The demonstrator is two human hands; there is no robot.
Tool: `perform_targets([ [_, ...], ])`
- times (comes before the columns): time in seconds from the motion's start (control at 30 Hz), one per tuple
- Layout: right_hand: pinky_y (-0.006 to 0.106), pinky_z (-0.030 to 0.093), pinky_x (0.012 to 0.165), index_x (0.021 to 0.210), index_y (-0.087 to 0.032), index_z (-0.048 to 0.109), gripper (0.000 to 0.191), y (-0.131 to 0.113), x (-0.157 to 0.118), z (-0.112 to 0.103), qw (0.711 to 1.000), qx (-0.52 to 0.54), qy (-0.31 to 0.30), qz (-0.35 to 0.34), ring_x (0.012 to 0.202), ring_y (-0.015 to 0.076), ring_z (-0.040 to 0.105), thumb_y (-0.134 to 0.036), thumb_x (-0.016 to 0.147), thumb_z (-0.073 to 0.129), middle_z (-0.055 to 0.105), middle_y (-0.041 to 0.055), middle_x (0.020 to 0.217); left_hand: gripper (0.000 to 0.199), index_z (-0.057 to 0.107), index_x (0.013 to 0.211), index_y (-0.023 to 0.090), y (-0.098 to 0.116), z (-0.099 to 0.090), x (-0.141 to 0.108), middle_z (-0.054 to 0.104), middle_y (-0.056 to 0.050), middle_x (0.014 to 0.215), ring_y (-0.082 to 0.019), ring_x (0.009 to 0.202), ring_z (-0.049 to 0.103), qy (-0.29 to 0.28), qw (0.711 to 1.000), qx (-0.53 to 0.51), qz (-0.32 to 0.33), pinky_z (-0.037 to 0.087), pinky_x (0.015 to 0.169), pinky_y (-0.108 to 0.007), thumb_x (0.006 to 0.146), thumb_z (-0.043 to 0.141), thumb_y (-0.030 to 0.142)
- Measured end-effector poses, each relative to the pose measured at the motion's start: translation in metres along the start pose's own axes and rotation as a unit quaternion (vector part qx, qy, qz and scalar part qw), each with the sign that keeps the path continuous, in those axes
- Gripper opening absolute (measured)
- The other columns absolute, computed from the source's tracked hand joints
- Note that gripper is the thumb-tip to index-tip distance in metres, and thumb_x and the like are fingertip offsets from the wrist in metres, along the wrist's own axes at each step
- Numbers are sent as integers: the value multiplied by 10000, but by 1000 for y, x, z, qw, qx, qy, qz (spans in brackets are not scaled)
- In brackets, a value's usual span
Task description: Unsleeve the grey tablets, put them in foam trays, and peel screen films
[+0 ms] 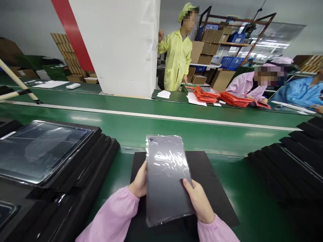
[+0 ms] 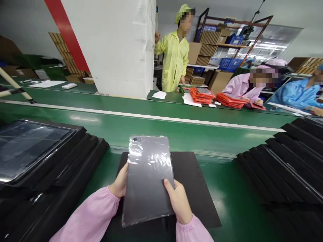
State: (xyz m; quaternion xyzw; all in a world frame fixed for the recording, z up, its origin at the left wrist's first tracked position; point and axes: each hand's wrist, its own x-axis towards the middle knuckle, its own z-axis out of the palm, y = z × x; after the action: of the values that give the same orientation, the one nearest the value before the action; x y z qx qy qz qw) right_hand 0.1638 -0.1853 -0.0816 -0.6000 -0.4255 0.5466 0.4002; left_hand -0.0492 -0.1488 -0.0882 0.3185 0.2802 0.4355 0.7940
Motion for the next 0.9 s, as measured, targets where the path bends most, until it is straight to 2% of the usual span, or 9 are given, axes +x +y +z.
perform_targets([
  [0.07, 398, 583, 785, 970, -115, 754, 601, 1, 10, -10, 998, -26, 31, -37, 901, 330, 720, -670, 747, 685, 770, 133, 887, 808, 653, 1230, 172, -4, -8, -3, 682, -166, 1224, -376, 1176, 606, -57, 997, -36, -36, 475, 972, -517, 745, 531, 807],
  [0.1, 417, 580, 837, 983, -118, 756, 582, 3, 15, -13, 996, -38, 42, -62, 956, 342, 714, -649, 754, 691, 772, 145, 927, 782, 606, 1301, 210, -8, -13, -4, 644, -141, 1307, -364, 1242, 566, -74, 996, -30, -34, 448, 1015, -495, 713, 667, 722],
  [0.17, 442, 564, 910, 1007, -126, 753, 527, 9, 22, -17, 991, -57, 54, -110, 1032, 349, 698, -593, 769, 704, 766, 161, 1006, 784, 541, 1363, 278, -17, -21, -4, 591, -93, 1393, -325, 1311, 515, -72, 997, 25, -1, 400, 1074, -447, 661, 857, 424],
  [0.23, 444, 559, 938, 1061, -139, 732, 484, 16, 25, -18, 985, -66, 72, -145, 1062, 333, 691, -534, 782, 712, 750, 163, 1087, 760, 537, 1354, 290, -24, -27, -3, 590, -76, 1396, -298, 1321, 510, -60, 995, 73, 21, 377, 1097, -426, 670, 864, 249],
  [0.37, 400, 593, 848, 1115, -179, 702, 429, 28, 26, -21, 960, -89, 173, -202, 955, 270, 713, -454, 787, 727, 728, 131, 1104, 702, 533, 1342, 288, -29, -29, -5, 619, -68, 1356, -287, 1281, 548, -61, 994, 86, 16, 396, 1089, -436, 709, 835, 254],
  [0.47, 350, 579, 716, 888, -201, 748, 263, 27, 22, -27, 915, -164, 260, -260, 823, 232, 685, -442, 784, 731, 703, 88, 947, 700, 541, 1332, 281, -26, -26, -8, 614, -69, 1364, -285, 1287, 543, -56, 993, 99, 16, 388, 1103, -426, 700, 841, 267],
  [0.6, 319, 516, 688, 756, -227, 715, 188, 18, 12, -29, 870, -240, 296, -312, 739, 193, 638, -404, 820, 721, 656, 38, 820, 651, 560, 1300, 267, -24, -24, -10, 620, -78, 1354, -291, 1282, 548, -65, 992, 106, 14, 407, 1088, -419, 710, 832, 287],
  [0.73, 274, 489, 654, 766, -231, 684, 94, 6, -1, -18, 835, -273, 260, -401, 663, 149, 614, -280, 832, 730, 615, 8, 774, 659, 550, 1303, 238, -25, -23, -12, 634, -95, 1327, -283, 1227, 586, -66, 993, 101, 10, 414, 1081, -424, 711, 831, 308],
  [0.9, 234, 493, 574, 772, -221, 652, 118, -5, -13, 7, 846, -273, 116, -442, 622, 129, 612, -134, 836, 699, 601, -2, 707, 655, 541, 1312, 229, -23, -22, -13, 652, -90, 1292, -276, 1222, 589, -77, 992, 102, 2, 428, 1061, -414, 725, 824, 293],
])
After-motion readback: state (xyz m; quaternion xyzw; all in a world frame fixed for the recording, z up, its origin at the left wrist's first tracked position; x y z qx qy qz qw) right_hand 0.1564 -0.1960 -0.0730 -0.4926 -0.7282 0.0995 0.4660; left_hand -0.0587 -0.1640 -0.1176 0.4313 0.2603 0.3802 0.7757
